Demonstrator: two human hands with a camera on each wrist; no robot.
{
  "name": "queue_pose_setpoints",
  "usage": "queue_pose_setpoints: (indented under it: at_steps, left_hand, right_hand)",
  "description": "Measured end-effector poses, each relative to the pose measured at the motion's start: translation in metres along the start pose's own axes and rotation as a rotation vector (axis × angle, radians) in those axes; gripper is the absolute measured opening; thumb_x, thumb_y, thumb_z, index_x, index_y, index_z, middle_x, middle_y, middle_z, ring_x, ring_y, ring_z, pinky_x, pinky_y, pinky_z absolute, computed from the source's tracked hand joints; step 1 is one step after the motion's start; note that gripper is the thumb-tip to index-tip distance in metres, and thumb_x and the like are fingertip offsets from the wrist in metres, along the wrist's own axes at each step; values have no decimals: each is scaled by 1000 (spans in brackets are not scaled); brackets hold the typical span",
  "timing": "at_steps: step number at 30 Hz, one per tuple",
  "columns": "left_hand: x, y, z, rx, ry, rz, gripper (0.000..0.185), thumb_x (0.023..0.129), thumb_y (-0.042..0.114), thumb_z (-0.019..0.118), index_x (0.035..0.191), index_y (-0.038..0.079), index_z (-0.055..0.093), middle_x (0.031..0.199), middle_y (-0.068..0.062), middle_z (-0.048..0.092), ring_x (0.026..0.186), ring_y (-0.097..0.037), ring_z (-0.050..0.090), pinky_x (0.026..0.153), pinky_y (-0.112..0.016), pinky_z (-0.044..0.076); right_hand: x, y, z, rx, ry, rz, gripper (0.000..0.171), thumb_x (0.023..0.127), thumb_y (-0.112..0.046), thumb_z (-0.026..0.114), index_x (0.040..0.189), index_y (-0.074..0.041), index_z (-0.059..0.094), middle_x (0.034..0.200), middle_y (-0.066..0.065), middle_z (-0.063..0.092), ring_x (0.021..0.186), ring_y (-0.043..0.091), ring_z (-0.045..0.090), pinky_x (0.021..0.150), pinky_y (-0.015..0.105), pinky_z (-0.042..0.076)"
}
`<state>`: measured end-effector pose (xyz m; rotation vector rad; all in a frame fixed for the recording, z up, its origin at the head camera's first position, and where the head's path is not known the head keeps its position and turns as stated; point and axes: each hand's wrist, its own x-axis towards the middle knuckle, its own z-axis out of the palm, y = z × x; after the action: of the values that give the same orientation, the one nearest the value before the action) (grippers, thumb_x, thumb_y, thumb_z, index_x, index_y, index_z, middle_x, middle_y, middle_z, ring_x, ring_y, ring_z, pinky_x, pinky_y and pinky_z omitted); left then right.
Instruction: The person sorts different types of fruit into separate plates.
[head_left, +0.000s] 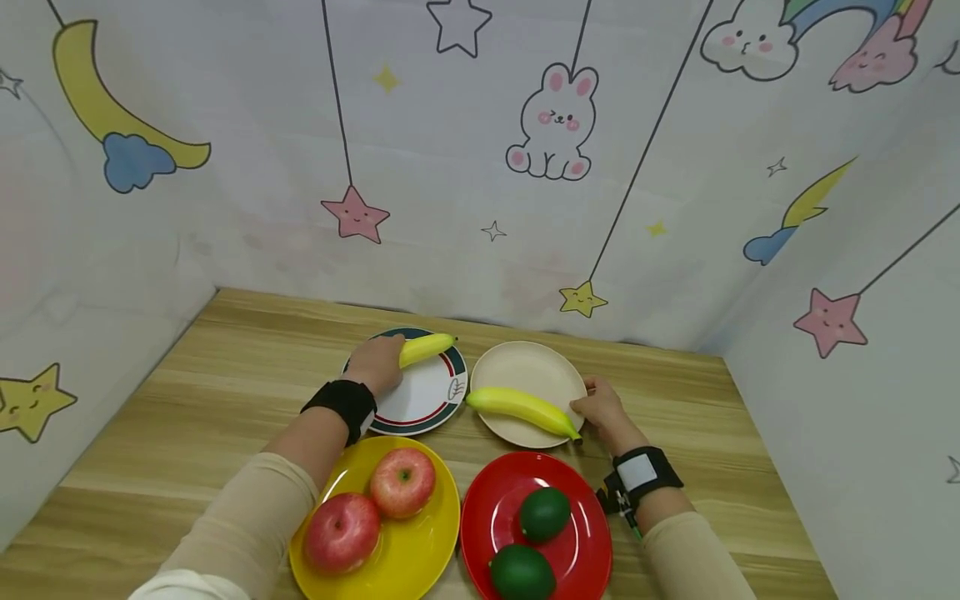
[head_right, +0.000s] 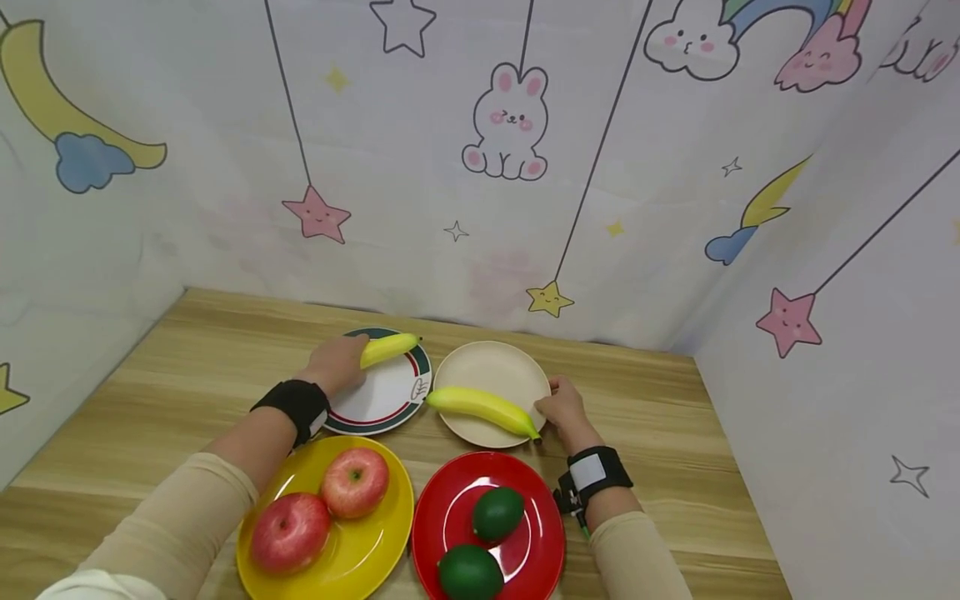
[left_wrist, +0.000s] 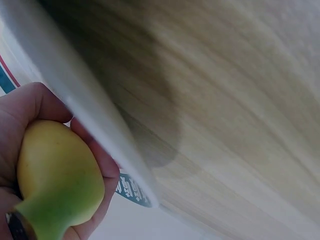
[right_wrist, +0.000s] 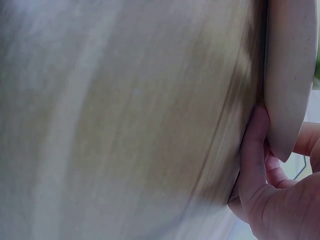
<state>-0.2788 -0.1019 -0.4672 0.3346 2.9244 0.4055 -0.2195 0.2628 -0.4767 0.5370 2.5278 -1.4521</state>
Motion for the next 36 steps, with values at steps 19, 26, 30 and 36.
queue_pose_setpoints:
  at_steps: [19,26,30,36]
  left_hand:
    - [-3,5,-2,-75,30,-12,44,83,9,75,121,0,54,99,-16,61,87,-32,53,92,-49,45]
    - [-6,8,-5,-85,63,8,39,87,11,73,120,0,54,100,-16,60,87,-32,53,90,-49,46]
    - [-5,12,-9,-130,81,23,41,86,11,74,120,0,54,100,-15,60,89,-32,53,92,-48,45]
    - [-2,23,-11,-175,93,48,43,85,12,75,120,1,53,101,-14,61,91,-31,53,93,-47,45]
  right_hand:
    - [0,-1,-1,-8,-4,3,39,87,7,59,123,10,44,113,28,49,92,33,57,71,32,55]
    - [-1,-1,0,-12,-8,3,38,87,8,59,122,10,44,113,28,49,92,33,57,69,31,54]
    - [1,0,1,-20,-7,3,38,87,8,59,122,10,45,112,28,50,91,33,57,69,31,54]
    - [2,2,1,-4,-4,0,37,87,8,59,121,9,46,111,27,50,91,32,57,68,32,54]
